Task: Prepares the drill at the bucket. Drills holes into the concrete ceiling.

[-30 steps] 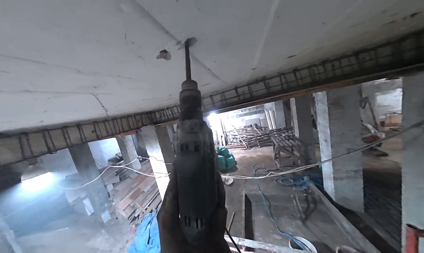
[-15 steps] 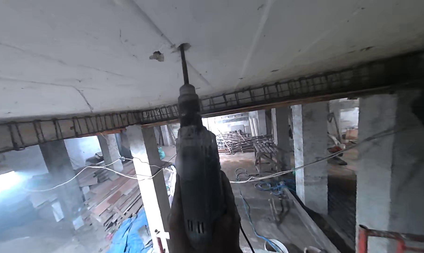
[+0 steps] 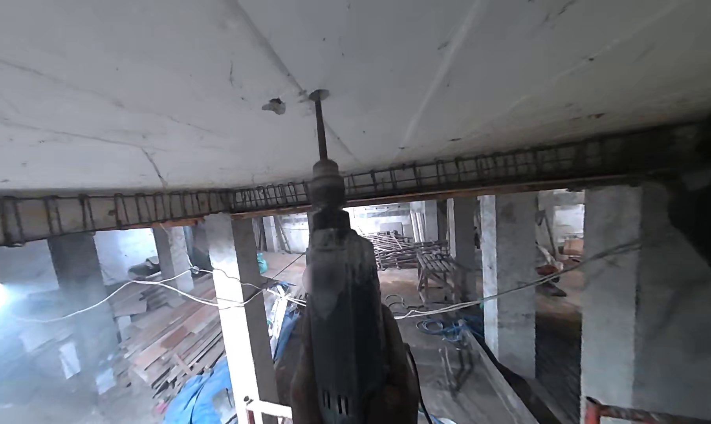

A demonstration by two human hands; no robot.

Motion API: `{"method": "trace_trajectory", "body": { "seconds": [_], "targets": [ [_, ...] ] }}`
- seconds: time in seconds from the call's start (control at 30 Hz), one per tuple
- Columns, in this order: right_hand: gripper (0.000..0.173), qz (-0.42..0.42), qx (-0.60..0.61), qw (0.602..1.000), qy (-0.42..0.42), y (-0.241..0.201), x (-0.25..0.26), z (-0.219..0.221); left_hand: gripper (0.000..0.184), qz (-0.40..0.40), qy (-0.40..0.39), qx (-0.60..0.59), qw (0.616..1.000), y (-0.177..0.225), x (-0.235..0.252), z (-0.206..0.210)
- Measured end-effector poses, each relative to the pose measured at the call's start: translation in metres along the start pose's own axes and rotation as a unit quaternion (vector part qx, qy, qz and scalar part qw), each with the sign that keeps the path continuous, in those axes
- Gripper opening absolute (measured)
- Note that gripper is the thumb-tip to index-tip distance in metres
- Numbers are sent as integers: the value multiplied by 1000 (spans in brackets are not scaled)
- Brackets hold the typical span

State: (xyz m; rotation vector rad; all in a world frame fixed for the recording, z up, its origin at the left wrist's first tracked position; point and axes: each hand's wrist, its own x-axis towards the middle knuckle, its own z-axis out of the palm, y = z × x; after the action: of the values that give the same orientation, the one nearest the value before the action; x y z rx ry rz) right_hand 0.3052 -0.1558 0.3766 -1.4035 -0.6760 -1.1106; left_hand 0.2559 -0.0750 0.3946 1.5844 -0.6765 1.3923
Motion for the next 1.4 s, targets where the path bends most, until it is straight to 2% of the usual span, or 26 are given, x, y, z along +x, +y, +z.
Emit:
{"method": "trace_trajectory", "body": {
  "seconds": [0.13, 0.3, 0.4, 0.6, 0.7, 0.77, 1.0, 1.4],
  "targets": [
    [82, 2, -4, 1000, 9, 4, -12, -6, 104, -18, -13, -3, 1000, 4, -14, 3],
    [80, -39, -10, 999, 21, 6, -4, 1, 103, -16, -4, -17, 1000, 1, -5, -1],
    [78, -28, 9, 999, 22, -1, 2, 6, 103, -19, -1, -15, 1000, 1, 4, -5],
    [84, 22, -8, 1000, 6, -13, -8, 9, 108, -22, -24, 7, 999, 4, 0, -19],
    [82, 20, 9, 1000, -5, -12, -5, 13, 110, -24, -26, 16, 999, 2, 5, -22],
    [89, 6, 5, 1000, -5, -10, 2, 18, 108, -17, -26, 9, 999, 2, 14, -21],
    [84, -38, -36, 998, 21, 0, 16, 4, 103, -14, -8, -35, 999, -3, 12, 1],
    [78, -106, -130, 986, 8, 11, 44, -37, 98, -40, 31, -106, 993, 2, 13, 42]
  ]
}}
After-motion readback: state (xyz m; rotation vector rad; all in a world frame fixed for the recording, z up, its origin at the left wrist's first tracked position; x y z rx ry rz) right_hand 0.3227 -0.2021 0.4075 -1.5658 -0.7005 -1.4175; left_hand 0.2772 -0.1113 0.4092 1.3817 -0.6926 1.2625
